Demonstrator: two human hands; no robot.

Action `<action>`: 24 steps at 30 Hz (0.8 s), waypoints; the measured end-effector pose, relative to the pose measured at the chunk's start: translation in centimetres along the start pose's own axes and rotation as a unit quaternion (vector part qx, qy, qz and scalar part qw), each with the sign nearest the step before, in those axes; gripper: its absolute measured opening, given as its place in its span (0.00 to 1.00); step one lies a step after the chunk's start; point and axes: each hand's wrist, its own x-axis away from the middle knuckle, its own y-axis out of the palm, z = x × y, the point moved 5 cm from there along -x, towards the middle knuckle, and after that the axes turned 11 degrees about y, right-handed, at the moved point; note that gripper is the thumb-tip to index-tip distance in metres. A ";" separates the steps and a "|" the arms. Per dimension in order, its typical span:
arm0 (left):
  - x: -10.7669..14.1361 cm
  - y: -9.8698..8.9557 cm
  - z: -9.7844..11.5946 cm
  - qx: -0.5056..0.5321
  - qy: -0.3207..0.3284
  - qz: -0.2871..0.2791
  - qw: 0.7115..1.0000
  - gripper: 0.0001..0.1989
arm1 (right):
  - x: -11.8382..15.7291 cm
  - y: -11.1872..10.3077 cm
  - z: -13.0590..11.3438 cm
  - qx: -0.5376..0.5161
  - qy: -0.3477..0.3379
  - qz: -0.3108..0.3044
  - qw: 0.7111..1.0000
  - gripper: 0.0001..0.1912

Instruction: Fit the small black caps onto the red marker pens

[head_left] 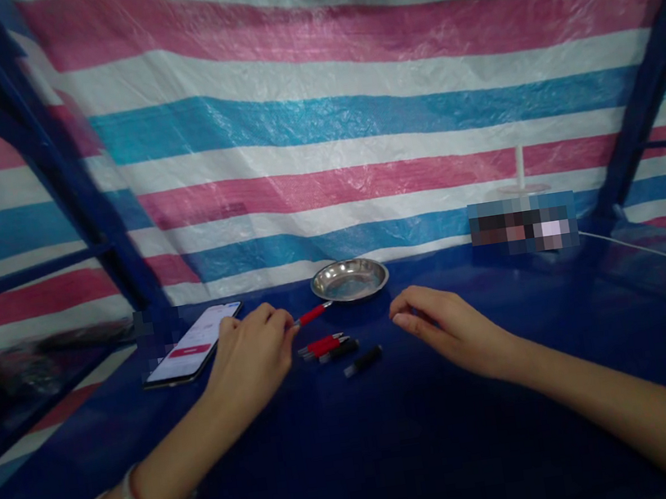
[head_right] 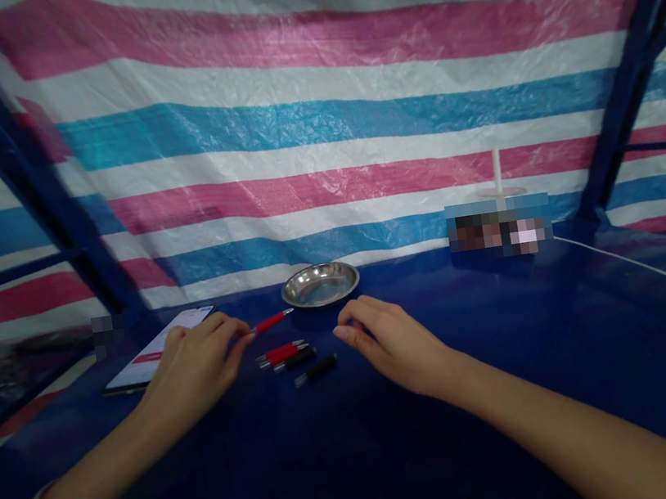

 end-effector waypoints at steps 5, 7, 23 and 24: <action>-0.1 1.5 -1.5 -0.015 -0.012 -0.094 0.995 0.09 | 0.0 0.4 -0.1 0.020 -0.017 -0.013 1.000 0.12; 0.0 1.9 -1.0 -0.005 0.005 -0.103 0.995 0.09 | 0.0 0.5 -0.1 0.027 -0.019 -0.016 0.999 0.12; -0.3 1.6 0.6 -0.014 0.059 -0.032 0.998 0.08 | -0.2 0.2 0.2 0.009 -0.008 -0.008 1.000 0.09; -0.3 0.9 1.3 -0.010 0.075 -0.010 0.997 0.09 | -0.3 0.0 0.2 -0.011 -0.001 -0.005 1.000 0.09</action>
